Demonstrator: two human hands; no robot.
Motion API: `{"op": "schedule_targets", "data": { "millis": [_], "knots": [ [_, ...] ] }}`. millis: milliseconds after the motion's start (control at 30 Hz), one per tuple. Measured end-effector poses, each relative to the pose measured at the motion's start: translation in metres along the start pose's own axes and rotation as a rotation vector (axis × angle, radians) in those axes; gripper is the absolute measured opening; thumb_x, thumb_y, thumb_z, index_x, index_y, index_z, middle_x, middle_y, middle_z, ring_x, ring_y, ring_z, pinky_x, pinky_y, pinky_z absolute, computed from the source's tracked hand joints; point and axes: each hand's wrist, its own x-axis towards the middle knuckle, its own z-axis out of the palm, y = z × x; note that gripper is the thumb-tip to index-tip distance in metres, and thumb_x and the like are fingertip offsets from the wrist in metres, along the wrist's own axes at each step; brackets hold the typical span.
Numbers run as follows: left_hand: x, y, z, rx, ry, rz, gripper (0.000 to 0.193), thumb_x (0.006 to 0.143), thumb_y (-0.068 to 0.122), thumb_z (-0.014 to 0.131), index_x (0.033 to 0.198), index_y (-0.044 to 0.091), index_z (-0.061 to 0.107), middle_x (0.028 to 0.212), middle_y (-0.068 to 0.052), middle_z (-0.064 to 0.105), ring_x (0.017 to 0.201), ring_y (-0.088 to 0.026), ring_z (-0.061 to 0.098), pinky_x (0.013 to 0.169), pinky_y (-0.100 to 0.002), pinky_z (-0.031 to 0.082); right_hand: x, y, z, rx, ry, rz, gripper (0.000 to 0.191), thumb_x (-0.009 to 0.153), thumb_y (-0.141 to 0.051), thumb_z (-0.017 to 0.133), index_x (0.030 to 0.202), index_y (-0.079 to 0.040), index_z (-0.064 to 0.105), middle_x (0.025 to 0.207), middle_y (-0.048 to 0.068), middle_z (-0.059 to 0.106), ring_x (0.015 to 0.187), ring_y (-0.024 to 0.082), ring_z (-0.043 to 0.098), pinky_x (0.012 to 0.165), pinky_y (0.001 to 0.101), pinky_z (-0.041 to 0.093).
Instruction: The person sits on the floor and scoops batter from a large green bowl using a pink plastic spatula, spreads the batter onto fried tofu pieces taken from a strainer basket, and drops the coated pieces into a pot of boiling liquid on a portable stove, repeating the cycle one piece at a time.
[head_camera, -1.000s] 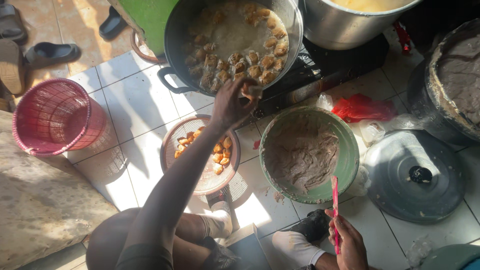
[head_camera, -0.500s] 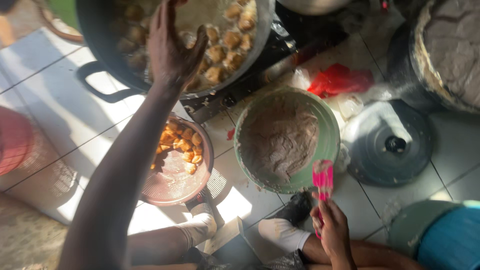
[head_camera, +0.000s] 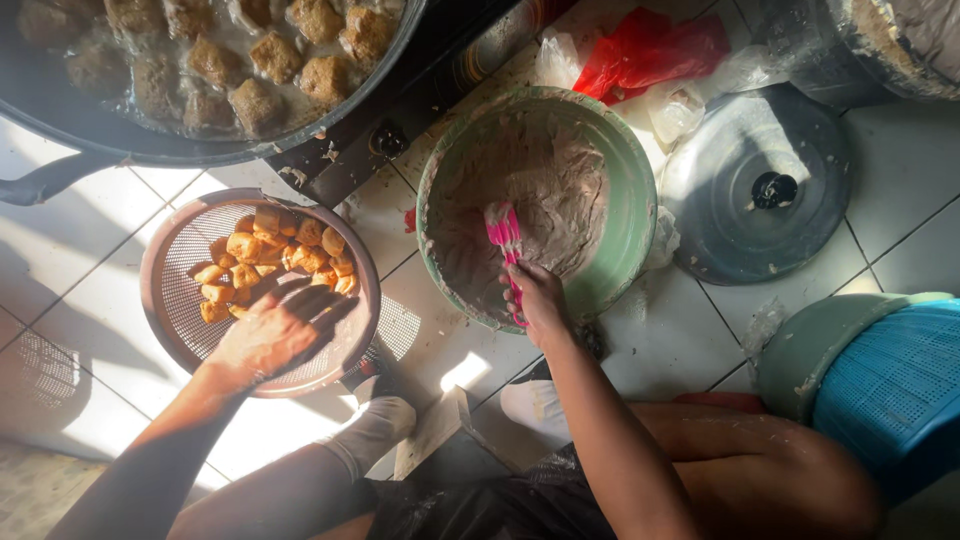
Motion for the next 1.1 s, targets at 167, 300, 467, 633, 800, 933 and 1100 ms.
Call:
{"op": "schedule_targets", "data": {
  "millis": [167, 300, 467, 633, 800, 933, 1100],
  "knots": [
    [-0.031, -0.053, 0.025, 0.087, -0.118, -0.110, 0.048, 0.090, 0.020, 0.072, 0.136, 0.015, 0.059, 0.126, -0.007, 0.069, 0.124, -0.026, 0.063, 0.114, -0.043, 0.045, 0.021, -0.003, 0.024, 0.012, 0.036, 0.008, 0.020, 0.099, -0.016, 0.063, 0.112, -0.001, 0.068, 0.087, 0.006, 0.066, 0.063, 0.010, 0.055, 0.049, 0.0246, 0.041],
    [-0.047, -0.076, 0.042, 0.145, -0.189, -0.150, 0.051, 0.090, 0.022, 0.069, 0.138, 0.015, 0.056, 0.128, -0.007, 0.068, 0.126, -0.027, 0.061, 0.114, -0.043, 0.043, 0.039, -0.007, 0.039, 0.054, 0.026, 0.038, 0.020, 0.100, -0.017, 0.062, 0.111, -0.002, 0.068, 0.088, 0.006, 0.065, 0.062, 0.009, 0.053, 0.048, 0.0239, 0.038],
    [-0.063, -0.086, 0.064, 0.171, -0.271, -0.164, 0.054, 0.090, 0.026, 0.066, 0.141, 0.015, 0.053, 0.129, -0.008, 0.066, 0.128, -0.028, 0.059, 0.115, -0.043, 0.042, 0.070, -0.005, 0.053, 0.146, 0.038, 0.097, 0.020, 0.099, -0.018, 0.063, 0.114, -0.005, 0.067, 0.090, 0.005, 0.064, 0.061, 0.008, 0.050, 0.047, 0.0229, 0.034],
    [-0.070, -0.088, 0.084, 0.150, -0.376, -0.170, 0.058, 0.091, 0.030, 0.061, 0.146, 0.016, 0.048, 0.132, -0.008, 0.064, 0.131, -0.029, 0.055, 0.117, -0.043, 0.038, 0.093, -0.002, 0.062, 0.196, 0.052, 0.121, 0.018, 0.100, -0.023, 0.064, 0.112, -0.008, 0.063, 0.089, 0.004, 0.062, 0.060, 0.009, 0.048, 0.046, 0.0228, 0.032],
    [-0.075, -0.089, 0.093, 0.106, -0.406, -0.196, 0.061, 0.090, 0.027, 0.060, 0.147, 0.014, 0.046, 0.135, -0.010, 0.062, 0.133, -0.029, 0.054, 0.118, -0.043, 0.037, 0.096, 0.005, 0.067, 0.166, 0.078, -0.042, 0.015, 0.099, -0.022, 0.062, 0.113, -0.015, 0.062, 0.089, -0.001, 0.062, 0.063, 0.009, 0.053, 0.048, 0.0244, 0.036],
    [-0.078, -0.087, 0.093, 0.152, -0.473, -0.194, 0.062, 0.089, 0.025, 0.059, 0.148, 0.014, 0.045, 0.136, -0.009, 0.060, 0.134, -0.026, 0.052, 0.118, -0.042, 0.036, 0.094, 0.006, 0.070, 0.110, 0.104, -0.134, 0.018, 0.101, -0.022, 0.063, 0.116, -0.013, 0.064, 0.086, -0.003, 0.058, 0.065, 0.008, 0.054, 0.051, 0.0244, 0.039],
    [-0.081, -0.088, 0.092, 0.148, -0.462, -0.196, 0.063, 0.088, 0.021, 0.058, 0.149, 0.014, 0.044, 0.138, -0.009, 0.059, 0.136, -0.027, 0.051, 0.118, -0.042, 0.035, 0.090, 0.002, 0.070, 0.047, 0.192, -0.130, 0.025, 0.100, -0.021, 0.063, 0.123, -0.011, 0.066, 0.083, -0.002, 0.059, 0.061, 0.006, 0.052, 0.048, 0.0243, 0.036]
  ]
}}
